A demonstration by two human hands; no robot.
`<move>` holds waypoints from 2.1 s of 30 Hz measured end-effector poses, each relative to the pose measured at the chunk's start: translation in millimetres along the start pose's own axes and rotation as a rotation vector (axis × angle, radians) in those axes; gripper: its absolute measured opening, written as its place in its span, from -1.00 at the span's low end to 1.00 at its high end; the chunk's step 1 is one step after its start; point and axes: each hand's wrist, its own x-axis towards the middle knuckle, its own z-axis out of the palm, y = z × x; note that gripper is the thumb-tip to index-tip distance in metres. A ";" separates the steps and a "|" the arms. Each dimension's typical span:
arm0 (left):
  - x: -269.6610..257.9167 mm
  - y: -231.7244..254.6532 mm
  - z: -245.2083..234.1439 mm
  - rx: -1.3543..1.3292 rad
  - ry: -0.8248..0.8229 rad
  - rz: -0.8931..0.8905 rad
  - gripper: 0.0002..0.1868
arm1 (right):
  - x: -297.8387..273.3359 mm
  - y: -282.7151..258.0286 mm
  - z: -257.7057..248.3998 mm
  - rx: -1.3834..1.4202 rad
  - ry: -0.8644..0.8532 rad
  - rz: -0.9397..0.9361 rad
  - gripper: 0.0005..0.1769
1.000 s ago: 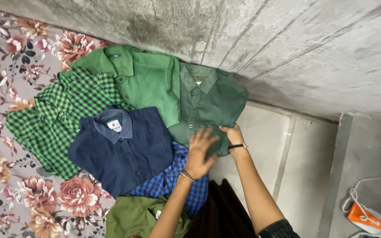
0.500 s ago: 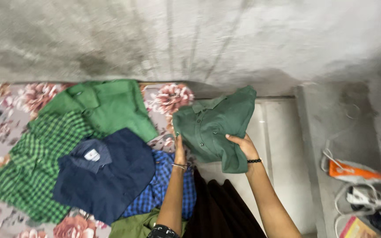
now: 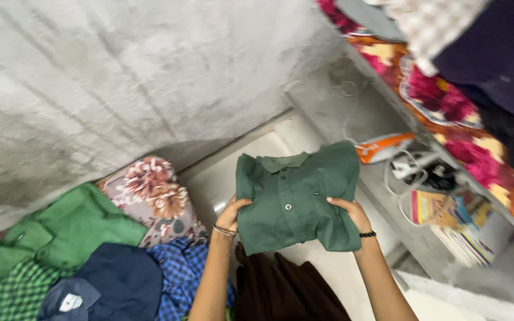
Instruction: The person folds several shirts one by one on a floral-patterned surface and arranges them in a neat row. The shirts include various colors and patterns, and the person smooths each shirt after folding.
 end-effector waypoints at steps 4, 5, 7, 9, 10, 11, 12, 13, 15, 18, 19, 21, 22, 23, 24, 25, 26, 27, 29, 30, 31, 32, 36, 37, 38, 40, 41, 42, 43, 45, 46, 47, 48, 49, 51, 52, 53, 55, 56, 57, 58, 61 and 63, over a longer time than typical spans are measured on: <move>3.4 -28.7 82.6 -0.022 -0.209 -0.036 -0.44 | -78.6 -2.9 -85.6 0.167 0.015 -0.086 -0.39; -1.9 -38.2 101.4 -0.034 -0.259 -0.066 -0.43 | -105.4 -1.3 -117.3 0.253 -0.030 -0.124 -0.38; -15.1 -58.6 135.4 -0.023 -0.323 -0.122 -0.39 | -140.7 9.0 -172.5 0.385 -0.041 -0.252 -0.34; -29.0 -84.4 163.1 0.020 -0.348 -0.174 -0.34 | -161.4 21.9 -223.3 0.475 0.031 -0.425 -0.27; -28.3 -99.1 177.9 0.102 -0.355 -0.204 -0.31 | -164.2 29.2 -244.1 0.467 0.096 -0.436 -0.28; -29.9 -114.7 188.4 0.183 -0.355 -0.240 -0.28 | -168.2 40.6 -258.4 0.464 0.168 -0.438 -0.29; -31.9 -130.9 197.1 0.265 -0.357 -0.275 -0.24 | -179.9 48.3 -271.6 0.462 0.241 -0.438 -0.30; -32.4 -145.7 205.7 0.273 -0.392 -0.290 -0.24 | -193.5 49.5 -282.1 0.539 0.152 -0.398 -0.25; -36.2 -176.5 221.8 0.289 -0.454 -0.328 -0.24 | -223.4 53.5 -294.8 0.695 -0.025 -0.314 -0.16; -46.7 -206.6 253.0 0.300 -0.473 -0.411 -0.23 | -271.4 48.2 -317.1 0.532 0.201 -0.353 -0.34; -47.3 -212.8 269.3 0.310 -0.531 -0.407 -0.22 | -286.4 40.7 -322.6 0.426 0.227 -0.404 -0.36; -51.7 -223.9 302.6 0.324 -0.642 -0.402 -0.21 | -325.4 24.4 -328.6 0.213 0.285 -0.489 -0.34; -51.2 -228.8 320.7 0.328 -0.684 -0.406 -0.22 | -344.0 12.6 -330.0 0.218 0.310 -0.535 -0.34; -45.1 -233.0 342.0 0.334 -0.729 -0.406 -0.22 | -360.0 -5.0 -332.0 0.223 0.332 -0.585 -0.34; -37.3 -237.7 363.8 0.338 -0.773 -0.407 -0.23 | -373.6 -24.5 -333.0 0.227 0.354 -0.634 -0.35; -27.7 -242.4 384.6 0.348 -0.797 -0.396 -0.23 | -381.6 -46.4 -333.2 0.206 0.400 -0.698 -0.33; -15.4 -248.4 406.2 0.357 -0.820 -0.386 -0.23 | -386.8 -69.7 -333.3 0.184 0.447 -0.761 -0.32; 1.5 -256.2 431.3 0.362 -0.845 -0.367 -0.23 | -390.9 -97.0 -335.9 0.120 0.502 -0.801 -0.30; 46.9 -273.3 490.7 0.431 -0.912 -0.275 -0.24 | -395.0 -153.6 -345.6 0.065 0.544 -0.907 -0.25; 71.0 -280.4 523.1 0.453 -0.927 -0.220 -0.23 | -395.0 -182.8 -354.1 0.074 0.530 -0.974 -0.23; 94.3 -288.0 558.1 0.474 -0.940 -0.165 -0.23 | -398.5 -214.1 -366.8 0.060 0.495 -1.008 -0.23; 117.0 -295.6 593.9 0.415 -0.978 -0.167 -0.18 | -397.8 -244.7 -383.1 0.045 0.461 -1.042 -0.23; 206.4 -347.2 703.4 0.530 -0.807 0.012 0.00 | -371.7 -339.2 -488.2 -0.220 0.731 -1.099 -0.20; 229.7 -366.0 709.8 0.670 -0.658 0.054 0.02 | -353.1 -341.2 -515.7 -0.540 0.992 -1.041 -0.09; 250.8 -386.7 707.2 0.807 -0.506 0.097 0.04 | -329.9 -336.5 -538.9 -0.864 1.241 -0.945 0.05; 282.3 -412.0 675.6 1.124 -0.429 0.032 0.24 | -299.3 -315.3 -566.5 -1.399 1.408 -0.970 0.26; 291.9 -416.3 662.4 1.004 -0.446 0.037 0.17 | -284.1 -291.1 -565.7 -1.602 1.317 -1.128 0.31; 292.0 -418.4 646.1 0.885 -0.462 0.042 0.11 | -275.6 -273.8 -560.5 -1.422 1.361 -0.790 0.23; 291.3 -414.8 639.1 0.916 -0.479 0.026 0.10 | -272.9 -259.3 -552.4 -1.221 1.366 -0.467 0.18; 282.8 -403.9 633.7 0.981 -0.509 -0.010 0.07 | -276.9 -243.8 -535.1 -1.279 1.459 -0.489 -0.05; 279.3 -400.9 638.1 1.020 -0.550 0.093 0.06 | -277.5 -242.2 -527.0 -1.308 1.504 -0.498 -0.12; 275.0 -400.6 642.3 1.056 -0.590 0.193 0.06 | -280.6 -244.6 -521.6 -1.355 1.523 -0.507 -0.15; 270.7 -400.3 644.9 1.090 -0.632 0.293 0.06 | -285.2 -248.4 -517.3 -1.402 1.541 -0.515 -0.17; 266.8 -399.3 647.4 1.047 -0.692 0.344 0.03 | -291.6 -253.7 -514.2 -1.455 1.559 -0.528 -0.18; 261.0 -395.0 652.4 0.956 -0.814 0.447 -0.04 | -306.3 -253.7 -507.6 -1.569 1.631 -0.545 -0.29; 260.2 -387.5 654.0 1.100 -0.849 0.392 -0.07 | -310.8 -251.8 -505.1 -1.624 1.669 -0.554 -0.35; 261.3 -375.0 655.6 1.243 -0.885 0.339 -0.10 | -309.4 -250.8 -502.9 -1.723 1.684 -0.483 -0.47; 256.4 -365.4 661.7 1.568 -0.858 0.353 -0.19 | -299.8 -247.4 -497.0 -1.911 1.695 -0.325 -0.72; 255.7 -358.1 664.4 1.748 -0.790 0.424 -0.24 | -297.9 -245.9 -493.3 -1.949 1.702 -0.347 -0.69; 258.9 -353.7 674.4 1.917 -0.713 0.515 -0.28 | -295.1 -251.1 -491.2 -1.989 1.720 -0.383 -0.67; 263.8 -354.9 685.7 1.860 -0.731 0.741 -0.32 | -289.0 -257.6 -490.0 -2.029 1.738 -0.419 -0.65; 297.7 -378.4 720.7 1.703 -0.747 1.170 -0.41 | -249.9 -305.2 -519.4 -1.769 1.562 -0.670 -0.59; 333.0 -409.1 758.8 1.759 -0.700 1.157 -0.44 | -212.6 -353.3 -564.8 -1.752 1.551 -0.661 -0.59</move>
